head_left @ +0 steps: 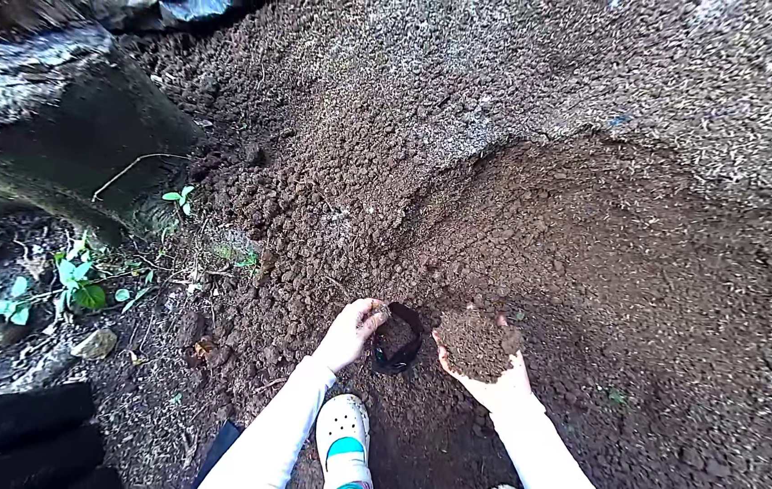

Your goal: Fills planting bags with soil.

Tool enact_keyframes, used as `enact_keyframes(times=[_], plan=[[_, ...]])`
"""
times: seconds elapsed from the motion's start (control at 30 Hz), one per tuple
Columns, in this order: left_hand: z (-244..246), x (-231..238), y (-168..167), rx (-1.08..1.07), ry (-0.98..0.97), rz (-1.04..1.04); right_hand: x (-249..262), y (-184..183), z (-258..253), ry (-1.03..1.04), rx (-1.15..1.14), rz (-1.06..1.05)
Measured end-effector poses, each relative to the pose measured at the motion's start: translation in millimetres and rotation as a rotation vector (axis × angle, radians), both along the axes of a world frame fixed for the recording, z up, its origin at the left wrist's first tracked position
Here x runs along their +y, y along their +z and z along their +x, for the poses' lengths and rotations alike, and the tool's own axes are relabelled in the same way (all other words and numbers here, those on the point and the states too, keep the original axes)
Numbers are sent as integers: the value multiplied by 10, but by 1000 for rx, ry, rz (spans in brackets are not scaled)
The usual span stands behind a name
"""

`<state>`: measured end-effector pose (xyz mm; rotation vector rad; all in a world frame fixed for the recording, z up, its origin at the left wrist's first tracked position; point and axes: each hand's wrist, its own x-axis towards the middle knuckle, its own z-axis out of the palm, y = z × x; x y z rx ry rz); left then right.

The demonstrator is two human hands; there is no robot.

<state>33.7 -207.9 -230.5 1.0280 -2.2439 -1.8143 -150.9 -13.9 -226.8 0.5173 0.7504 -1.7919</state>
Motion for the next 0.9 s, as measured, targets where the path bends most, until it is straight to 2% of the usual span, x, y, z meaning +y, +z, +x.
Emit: enact_keyframes(times=[0.17, 0.23, 0.33, 0.43, 0.53, 0.6, 0.7, 0.77, 0.83, 0.87, 0.9], plan=[[243, -162, 32, -8, 268, 128, 34, -27, 10, -5, -4, -4], [308, -164, 39, 40, 285, 161, 29, -31, 10, -12, -19, -6], [279, -59, 90, 96, 190, 161, 19, -56, 25, 3, -9, 10], [197, 46, 169, 75, -8, -24, 6, -55, 52, 12, -18, 23], [88, 120, 271, -59, -259, -237, -2, -35, 63, 14, -4, 46], [9, 172, 313, -152, -307, -265, 3, -31, 68, -4, -13, 55], [108, 85, 321, -129, -91, -153, 5, -18, 70, -5, -19, 55], [411, -146, 265, -10, 211, -94, 33, -24, 48, -18, -44, 26], [791, -445, 221, 110, 635, -172, 48, -9, 22, -25, -46, 18], [932, -571, 284, 66, 759, -294, 47, 11, 25, -24, -48, 2], [991, -623, 415, -5, 779, -432, 38, 37, 38, -19, -55, -21]])
